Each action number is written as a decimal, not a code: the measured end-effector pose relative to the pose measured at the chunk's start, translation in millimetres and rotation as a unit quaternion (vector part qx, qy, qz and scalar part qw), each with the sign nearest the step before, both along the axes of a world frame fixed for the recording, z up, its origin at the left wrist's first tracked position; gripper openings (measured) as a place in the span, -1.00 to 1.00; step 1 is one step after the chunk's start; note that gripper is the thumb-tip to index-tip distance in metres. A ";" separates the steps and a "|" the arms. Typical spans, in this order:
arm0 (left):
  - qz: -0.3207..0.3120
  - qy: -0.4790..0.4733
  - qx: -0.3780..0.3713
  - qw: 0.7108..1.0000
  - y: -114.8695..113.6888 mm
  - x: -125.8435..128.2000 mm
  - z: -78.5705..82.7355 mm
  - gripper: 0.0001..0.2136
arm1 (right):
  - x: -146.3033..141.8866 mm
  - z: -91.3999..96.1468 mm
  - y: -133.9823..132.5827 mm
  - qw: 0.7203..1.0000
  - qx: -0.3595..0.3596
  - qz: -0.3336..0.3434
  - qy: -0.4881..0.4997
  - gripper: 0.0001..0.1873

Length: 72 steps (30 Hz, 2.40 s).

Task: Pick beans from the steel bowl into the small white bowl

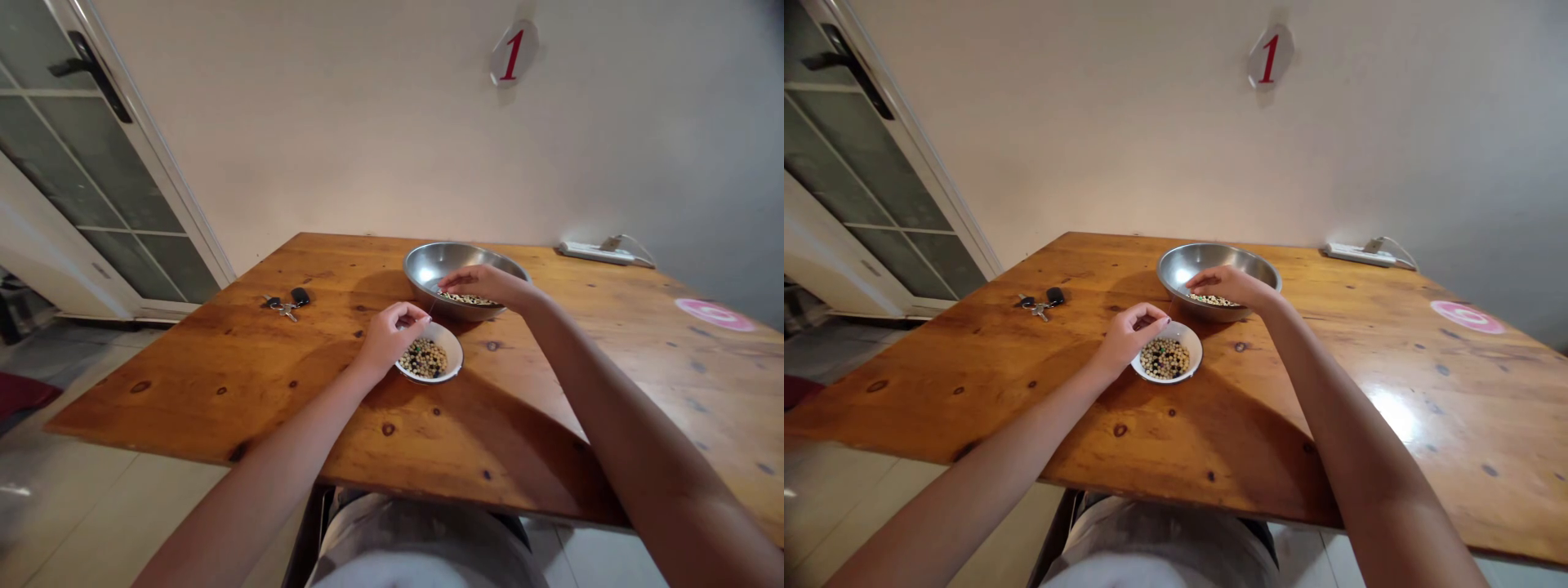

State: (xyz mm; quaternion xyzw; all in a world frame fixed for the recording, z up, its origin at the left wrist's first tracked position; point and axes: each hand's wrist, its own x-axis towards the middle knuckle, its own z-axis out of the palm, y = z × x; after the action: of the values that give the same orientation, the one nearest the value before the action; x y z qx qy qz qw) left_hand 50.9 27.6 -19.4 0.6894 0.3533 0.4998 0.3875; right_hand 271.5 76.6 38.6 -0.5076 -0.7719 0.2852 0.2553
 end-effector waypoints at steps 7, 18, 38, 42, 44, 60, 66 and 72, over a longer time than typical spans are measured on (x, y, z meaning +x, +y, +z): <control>0.000 -0.005 0.004 1.000 1.7 -0.3 -1.6 -0.89 | -4.6 8.1 -10.1 0.984 -0.069 0.049 0.155 -0.74; 0.002 -0.012 -0.002 1.000 5.0 1.0 -4.2 -0.87 | -7.1 17.8 -19.5 0.963 -0.065 0.130 0.227 -0.80; -0.004 -0.029 -0.023 0.999 3.9 1.4 -3.9 -0.87 | -19.1 18.2 -26.1 0.950 -0.092 0.134 0.268 -0.83; -0.007 -0.028 -0.015 0.999 4.1 1.4 -4.4 -0.88 | -19.0 16.1 -23.6 0.952 -0.089 0.131 0.262 -0.83; -0.008 -0.028 -0.013 1.000 4.3 1.2 -4.9 -0.87 | -19.0 15.3 -22.6 0.954 -0.088 0.129 0.256 -0.82; -0.010 -0.028 -0.019 0.999 2.1 0.7 -1.5 -0.88 | -22.0 16.1 -23.3 0.955 -0.079 0.131 0.253 -0.86; -0.013 -0.030 -0.021 0.999 1.9 1.4 -1.6 -0.88 | -22.1 17.3 -24.3 0.961 -0.075 0.116 0.238 -0.87; -0.008 -0.024 -0.021 0.999 2.4 1.1 -3.5 -0.86 | -22.1 17.4 -24.2 0.964 -0.073 0.119 0.226 -0.85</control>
State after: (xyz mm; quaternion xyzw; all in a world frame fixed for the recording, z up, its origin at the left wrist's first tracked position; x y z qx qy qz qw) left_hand 52.0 30.0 -22.9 0.6715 0.3486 0.5055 0.4148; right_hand 249.3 52.5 56.0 -0.3522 -0.7260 0.4763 0.3494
